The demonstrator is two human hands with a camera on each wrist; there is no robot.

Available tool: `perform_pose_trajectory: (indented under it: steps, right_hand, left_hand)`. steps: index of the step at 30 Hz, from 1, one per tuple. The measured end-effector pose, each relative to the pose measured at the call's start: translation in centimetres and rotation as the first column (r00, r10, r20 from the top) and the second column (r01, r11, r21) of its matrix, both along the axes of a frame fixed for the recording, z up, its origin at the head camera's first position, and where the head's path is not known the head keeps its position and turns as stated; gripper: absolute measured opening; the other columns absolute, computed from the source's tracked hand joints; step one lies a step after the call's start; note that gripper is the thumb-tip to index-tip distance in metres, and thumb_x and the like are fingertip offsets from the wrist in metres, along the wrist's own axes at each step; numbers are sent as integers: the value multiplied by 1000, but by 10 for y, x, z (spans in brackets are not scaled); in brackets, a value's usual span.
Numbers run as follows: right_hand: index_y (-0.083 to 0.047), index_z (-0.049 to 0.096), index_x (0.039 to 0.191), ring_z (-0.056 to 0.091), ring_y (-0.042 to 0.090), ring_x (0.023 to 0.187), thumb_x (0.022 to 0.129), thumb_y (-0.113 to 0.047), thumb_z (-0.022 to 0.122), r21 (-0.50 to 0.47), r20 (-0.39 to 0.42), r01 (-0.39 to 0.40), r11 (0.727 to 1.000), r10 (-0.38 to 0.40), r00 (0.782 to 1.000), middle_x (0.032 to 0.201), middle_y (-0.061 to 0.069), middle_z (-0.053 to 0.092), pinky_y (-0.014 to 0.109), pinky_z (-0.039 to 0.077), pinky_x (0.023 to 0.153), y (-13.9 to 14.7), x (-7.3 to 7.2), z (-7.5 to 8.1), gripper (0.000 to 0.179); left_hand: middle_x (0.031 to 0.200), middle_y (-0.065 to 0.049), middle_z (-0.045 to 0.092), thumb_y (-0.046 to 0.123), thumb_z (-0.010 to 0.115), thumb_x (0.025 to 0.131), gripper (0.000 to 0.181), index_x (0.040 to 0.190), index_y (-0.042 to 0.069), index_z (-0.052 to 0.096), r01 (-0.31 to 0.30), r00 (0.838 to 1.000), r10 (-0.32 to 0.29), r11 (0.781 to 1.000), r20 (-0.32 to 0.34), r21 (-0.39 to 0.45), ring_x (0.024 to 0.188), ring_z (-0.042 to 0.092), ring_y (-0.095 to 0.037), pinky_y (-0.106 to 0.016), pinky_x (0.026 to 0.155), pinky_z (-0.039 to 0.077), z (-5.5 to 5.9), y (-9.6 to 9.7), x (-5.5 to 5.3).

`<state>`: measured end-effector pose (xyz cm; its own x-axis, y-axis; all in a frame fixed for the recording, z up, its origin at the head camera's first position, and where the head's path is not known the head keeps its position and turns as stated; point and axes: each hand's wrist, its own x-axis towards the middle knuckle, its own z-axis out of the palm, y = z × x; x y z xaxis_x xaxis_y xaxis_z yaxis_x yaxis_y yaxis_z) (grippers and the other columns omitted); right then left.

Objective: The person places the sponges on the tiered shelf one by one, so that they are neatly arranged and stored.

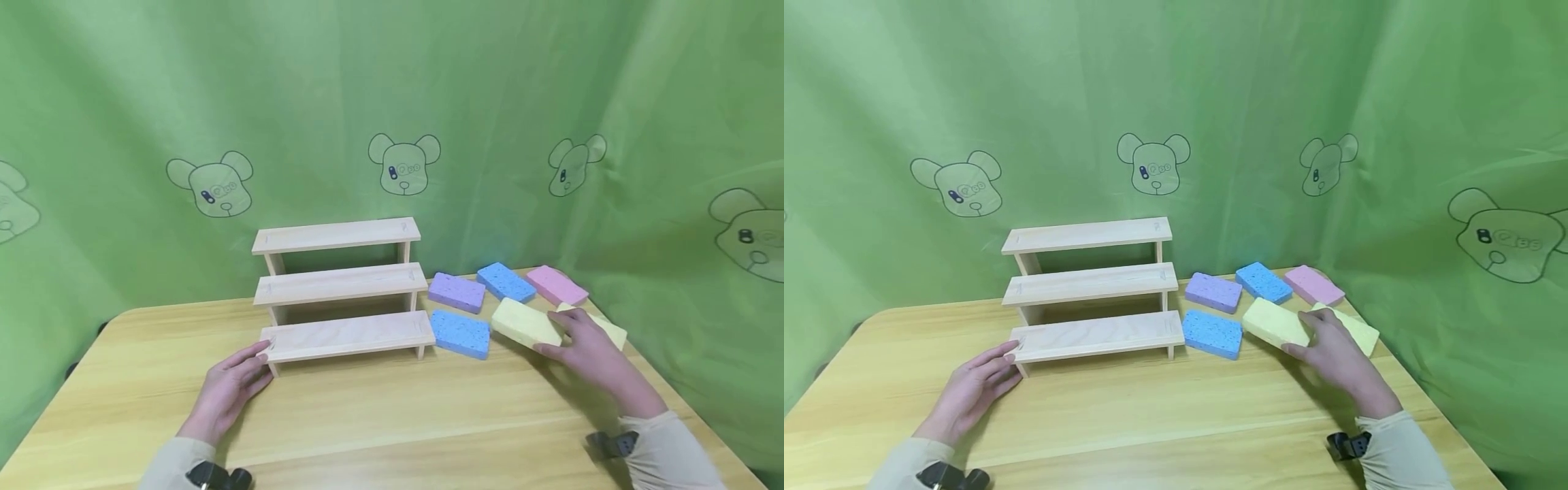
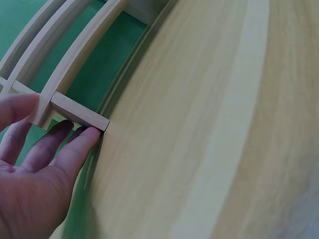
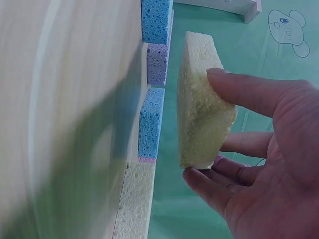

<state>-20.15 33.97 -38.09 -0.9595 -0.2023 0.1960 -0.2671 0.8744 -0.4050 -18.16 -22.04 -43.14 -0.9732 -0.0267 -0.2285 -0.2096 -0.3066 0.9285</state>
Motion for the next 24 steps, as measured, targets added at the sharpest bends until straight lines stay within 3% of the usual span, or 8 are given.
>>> perform_pose_trajectory:
  steps: [5,13,18,24]
  right_hand:
    - [20,43,133,41,60,113,84,-30,78,-7,-17,-4,1000,4,1000,130,41,37,73,34,97,-7,-4,2,79]
    - [16,43,137,43,56,115,84,-35,78,-28,-17,-13,1000,12,1000,131,37,40,72,35,98,-19,-10,12,81]
    - [13,43,138,39,55,120,86,-36,76,-65,-46,-32,997,29,999,138,35,37,73,32,99,-25,-11,15,79]
    - [11,46,137,42,52,119,87,-36,75,-93,-100,-45,995,36,994,134,31,42,72,34,97,-27,-14,15,75]
  left_hand:
    - [153,-17,31,2,62,94,41,134,3,56,-1,1000,0,1000,2,18,118,57,-23,-36,100,50,-1,-3,2]
    - [153,-18,31,2,62,94,49,140,-3,46,7,1000,-7,1000,7,22,119,56,-24,-36,101,49,0,-4,1]
    - [153,-19,30,2,62,94,48,139,-3,47,3,1000,-3,1000,0,20,117,58,-23,-35,101,49,1,-4,0]
    - [152,-19,31,1,62,93,45,137,-1,51,1,1000,-1,999,0,34,113,60,-21,-36,101,49,-1,-4,0]
